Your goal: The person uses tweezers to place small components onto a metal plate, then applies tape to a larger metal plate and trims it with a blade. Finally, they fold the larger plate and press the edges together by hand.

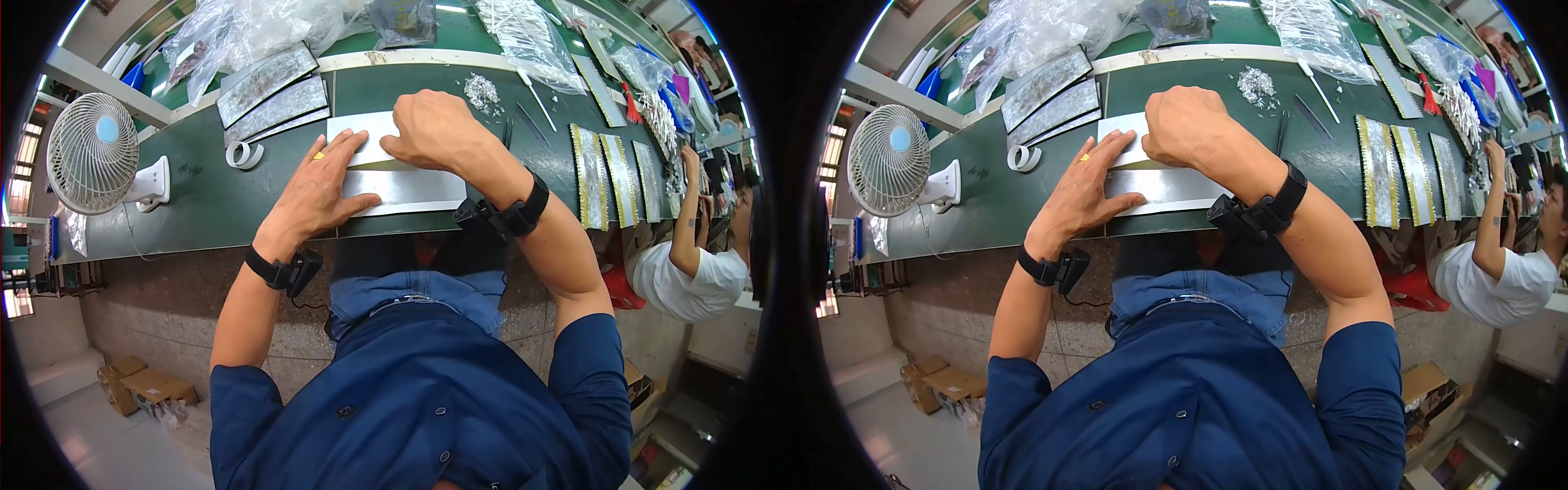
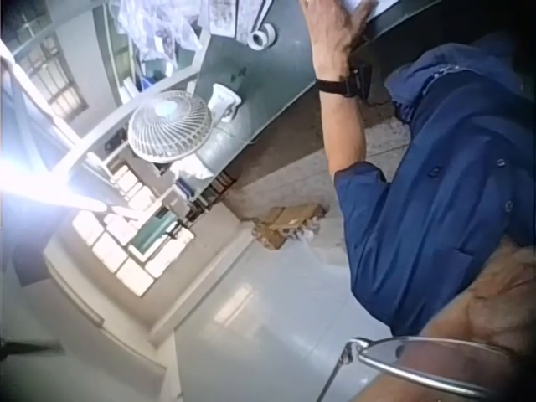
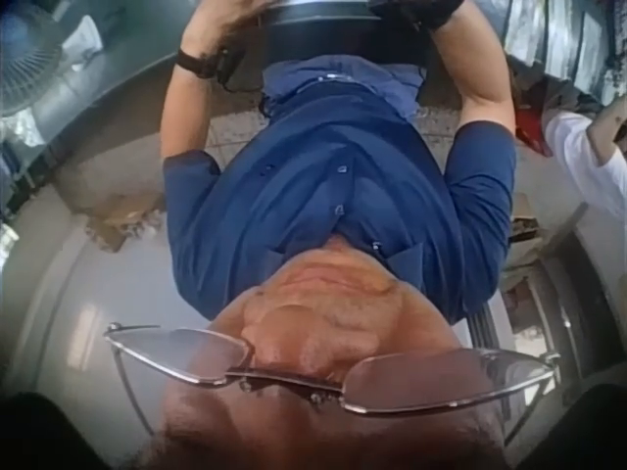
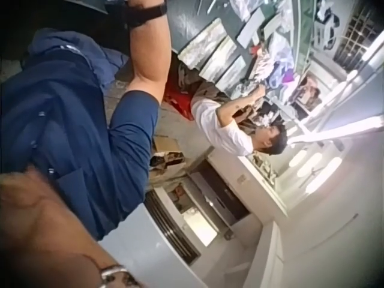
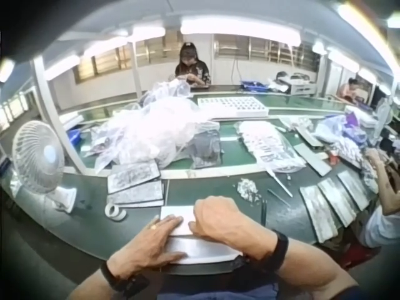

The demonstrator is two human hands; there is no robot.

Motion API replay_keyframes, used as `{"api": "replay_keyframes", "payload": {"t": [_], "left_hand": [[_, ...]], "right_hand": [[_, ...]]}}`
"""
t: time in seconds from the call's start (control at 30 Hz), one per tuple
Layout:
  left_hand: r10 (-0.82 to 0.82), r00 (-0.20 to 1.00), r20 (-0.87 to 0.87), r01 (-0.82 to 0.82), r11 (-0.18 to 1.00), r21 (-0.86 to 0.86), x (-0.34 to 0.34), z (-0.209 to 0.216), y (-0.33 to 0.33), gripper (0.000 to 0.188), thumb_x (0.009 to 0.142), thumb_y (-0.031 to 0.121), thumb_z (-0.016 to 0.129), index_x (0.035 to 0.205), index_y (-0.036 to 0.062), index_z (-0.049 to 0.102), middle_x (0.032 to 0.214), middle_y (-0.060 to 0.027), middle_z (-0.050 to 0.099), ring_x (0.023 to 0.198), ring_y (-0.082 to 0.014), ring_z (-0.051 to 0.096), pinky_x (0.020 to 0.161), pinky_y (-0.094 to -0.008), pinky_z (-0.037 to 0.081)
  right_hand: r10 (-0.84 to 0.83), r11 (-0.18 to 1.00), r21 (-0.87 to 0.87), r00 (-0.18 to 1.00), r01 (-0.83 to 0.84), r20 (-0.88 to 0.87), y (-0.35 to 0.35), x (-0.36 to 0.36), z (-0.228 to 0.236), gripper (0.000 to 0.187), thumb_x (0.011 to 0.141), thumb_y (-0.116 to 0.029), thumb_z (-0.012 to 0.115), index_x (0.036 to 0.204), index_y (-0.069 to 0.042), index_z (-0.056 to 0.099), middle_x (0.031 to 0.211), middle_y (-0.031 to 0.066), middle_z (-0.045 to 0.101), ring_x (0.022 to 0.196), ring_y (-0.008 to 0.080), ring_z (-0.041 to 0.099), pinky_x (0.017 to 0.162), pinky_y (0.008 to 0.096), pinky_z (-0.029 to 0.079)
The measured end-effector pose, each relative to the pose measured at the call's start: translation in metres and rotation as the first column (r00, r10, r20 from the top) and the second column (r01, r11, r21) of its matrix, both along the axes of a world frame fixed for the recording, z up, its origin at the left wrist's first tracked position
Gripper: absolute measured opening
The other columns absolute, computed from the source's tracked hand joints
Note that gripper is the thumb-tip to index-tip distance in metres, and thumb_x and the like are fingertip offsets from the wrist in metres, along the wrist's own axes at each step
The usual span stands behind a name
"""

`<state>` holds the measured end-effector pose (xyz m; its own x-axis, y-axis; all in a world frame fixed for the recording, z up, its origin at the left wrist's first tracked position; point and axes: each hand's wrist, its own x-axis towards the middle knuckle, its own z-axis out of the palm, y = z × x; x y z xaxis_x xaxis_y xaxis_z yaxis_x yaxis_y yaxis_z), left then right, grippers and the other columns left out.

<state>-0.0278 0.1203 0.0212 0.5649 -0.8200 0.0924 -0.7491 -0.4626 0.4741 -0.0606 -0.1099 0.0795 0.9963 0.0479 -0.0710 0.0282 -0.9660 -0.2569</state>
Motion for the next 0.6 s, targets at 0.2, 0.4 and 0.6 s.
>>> {"api": "replay_keyframes", "payload": {"t": [0.2,0.4,0.6], "left_hand": [[0.009,0.999,0.045,-0.01,1.0,0.012,0.002,-0.002,0.001,0.093,0.088,0.049,0.085,0.16,0.0038,0.048,0.157,-0.0184,0.058,0.155,-0.033,0.046,0.132,-0.0553,0.026],[0.038,0.998,0.045,-0.04,0.998,0.057,0.004,-0.003,0.0,0.095,0.083,0.049,0.089,0.162,0.0133,0.049,0.159,-0.0126,0.058,0.155,-0.0291,0.046,0.133,-0.0537,0.025],[0.039,0.998,0.059,-0.04,0.999,0.025,0.003,-0.004,0.0,0.093,0.083,0.053,0.087,0.158,0.0096,0.052,0.154,-0.0165,0.062,0.152,-0.0299,0.05,0.133,-0.0537,0.026]], "right_hand": [[-0.009,1.0,0.012,1.0,0.009,0.007,-0.002,0.0,0.0,0.047,0.088,-0.04,0.068,0.082,0.005,0.078,0.08,0.0301,0.073,0.082,0.0479,0.075,0.081,0.051,0.062],[0.038,0.997,0.073,0.999,-0.037,-0.019,-0.014,0.0,0.001,0.055,0.09,-0.048,0.066,0.079,0.006,0.076,0.073,0.0294,0.07,0.074,0.0469,0.072,0.075,0.0538,0.059],[0.076,0.985,0.165,0.993,-0.06,-0.093,-0.028,-0.004,0.006,0.062,0.09,-0.055,0.066,0.077,0.005,0.075,0.065,0.0245,0.066,0.065,0.0421,0.068,0.067,0.051,0.056]]}}
